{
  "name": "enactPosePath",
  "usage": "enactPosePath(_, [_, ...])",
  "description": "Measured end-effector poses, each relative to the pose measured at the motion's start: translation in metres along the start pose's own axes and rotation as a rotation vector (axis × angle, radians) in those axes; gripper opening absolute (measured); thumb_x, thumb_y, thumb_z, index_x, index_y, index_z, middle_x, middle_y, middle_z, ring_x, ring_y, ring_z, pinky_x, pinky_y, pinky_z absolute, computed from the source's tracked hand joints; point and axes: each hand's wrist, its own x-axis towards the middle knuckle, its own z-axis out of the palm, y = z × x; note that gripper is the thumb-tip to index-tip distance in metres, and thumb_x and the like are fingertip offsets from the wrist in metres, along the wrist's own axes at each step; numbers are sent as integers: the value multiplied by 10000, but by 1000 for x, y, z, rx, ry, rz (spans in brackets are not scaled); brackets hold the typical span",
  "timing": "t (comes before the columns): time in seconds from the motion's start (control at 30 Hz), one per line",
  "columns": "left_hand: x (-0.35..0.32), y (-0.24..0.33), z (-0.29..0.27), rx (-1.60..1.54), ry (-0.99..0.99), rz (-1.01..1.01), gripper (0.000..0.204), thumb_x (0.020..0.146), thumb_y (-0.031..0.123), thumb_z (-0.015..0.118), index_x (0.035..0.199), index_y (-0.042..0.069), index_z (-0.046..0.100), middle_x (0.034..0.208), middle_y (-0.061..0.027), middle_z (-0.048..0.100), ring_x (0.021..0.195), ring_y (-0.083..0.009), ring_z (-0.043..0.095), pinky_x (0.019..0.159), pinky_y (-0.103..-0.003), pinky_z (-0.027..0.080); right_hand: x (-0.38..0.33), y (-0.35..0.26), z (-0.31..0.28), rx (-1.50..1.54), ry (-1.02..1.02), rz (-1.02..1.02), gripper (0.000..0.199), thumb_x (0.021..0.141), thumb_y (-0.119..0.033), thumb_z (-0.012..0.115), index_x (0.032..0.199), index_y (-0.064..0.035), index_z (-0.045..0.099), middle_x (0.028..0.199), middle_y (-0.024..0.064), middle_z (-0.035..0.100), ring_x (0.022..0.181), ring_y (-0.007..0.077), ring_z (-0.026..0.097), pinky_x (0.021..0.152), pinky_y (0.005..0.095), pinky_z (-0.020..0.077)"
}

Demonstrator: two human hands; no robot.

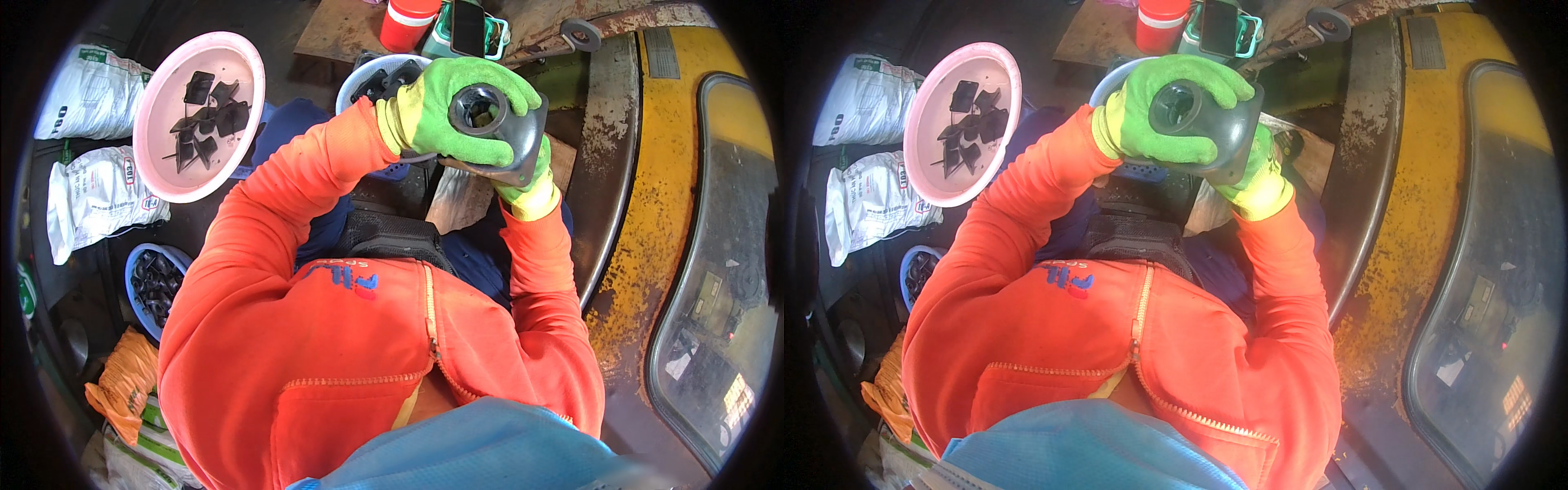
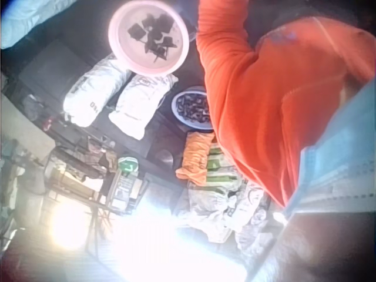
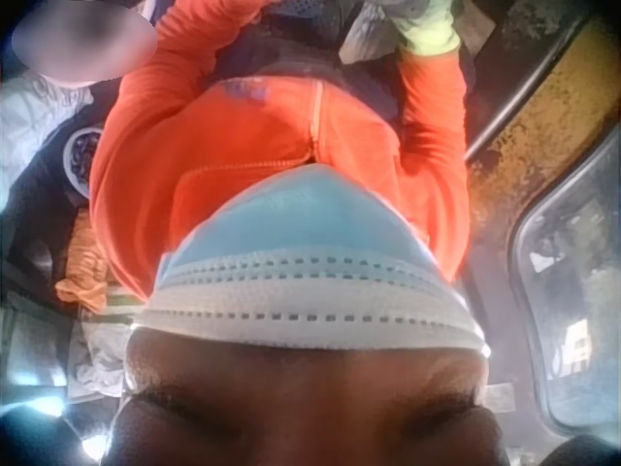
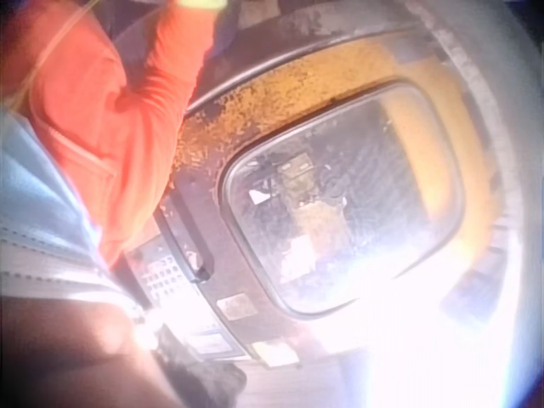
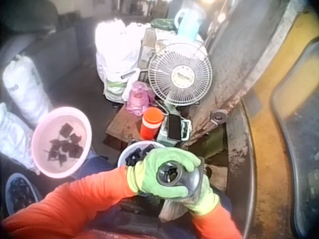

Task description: The person sits on the floor and repeatedly picks up small dark metal parts from a white bowl, rubs them with a cloth, and places them into a pink bowl. The person continues this process for several parts.

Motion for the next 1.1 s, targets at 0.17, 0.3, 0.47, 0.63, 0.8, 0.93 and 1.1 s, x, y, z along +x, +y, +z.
enactPosePath(0.17, [1, 2, 0, -53, -22, -73, 461, 652, 153, 826, 1056, 31, 639, 1161, -158, 645, 1050, -244, 637, 898, -371, 507, 0, -1, -1, 39, 6, -57, 529, 671, -363, 829, 1094, -94, 663, 1103, 79, 662, 1016, 271, 631, 880, 394, 494])
enactPosePath(0.3, [3, 8, -1, -191, -121, -192, 468, 653, 230, 836, 1034, 38, 643, 1140, -153, 656, 1090, -276, 618, 974, -422, 454, -12, 4, 0, 200, -61, -8, 503, 816, -211, 736, 1265, -65, 562, 1208, 91, 624, 1086, 222, 617, 911, 341, 506])
enactPosePath(0.47, [11, -2, -5, -182, -437, 80, 493, 645, 295, 846, 1022, 45, 648, 1129, -148, 663, 1107, -307, 605, 1047, -468, 369, -33, 0, 33, 742, 32, 290, 547, 775, -261, 760, 1262, -105, 565, 1214, 100, 609, 1107, 256, 593, 950, 377, 473])
enactPosePath(0.63, [23, -11, -25, -140, -631, 45, 537, 616, 297, 811, 1075, 68, 651, 1291, -138, 595, 1299, -284, 471, 1103, -451, 307, -18, 0, 44, 866, 203, 317, 505, 794, -273, 739, 1243, -108, 577, 1205, 107, 600, 1090, 265, 594, 915, 392, 485])
enactPosePath(0.8, [21, 0, -16, 120, -63, -280, 715, 660, 167, 801, 1308, 37, 530, 1476, -136, 393, 1318, -236, 430, 1087, -372, 349, 8, 12, 25, 679, 393, 272, 437, 809, -256, 719, 1179, -54, 601, 1146, 113, 625, 980, 231, 639, 806, 382, 524])
enactPosePath(0.93, [6, -3, 15, 159, 207, -78, 439, 702, 65, 797, 1097, 39, 606, 1292, -129, 587, 1180, -226, 563, 1000, -364, 446, 3, 7, 30, 819, 404, 231, 433, 927, -262, 570, 1293, -48, 482, 1221, 108, 578, 1122, 222, 578, 943, 333, 488])
enactPosePath(1.1, [1, -7, 6, 147, 87, 77, 420, 695, 60, 775, 1081, 40, 610, 1230, -140, 620, 1185, -277, 562, 1009, -403, 446, 4, 16, 10, 583, 192, 89, 609, 730, -305, 800, 1214, -24, 562, 1103, 79, 642, 1010, 217, 629, 880, 332, 508])
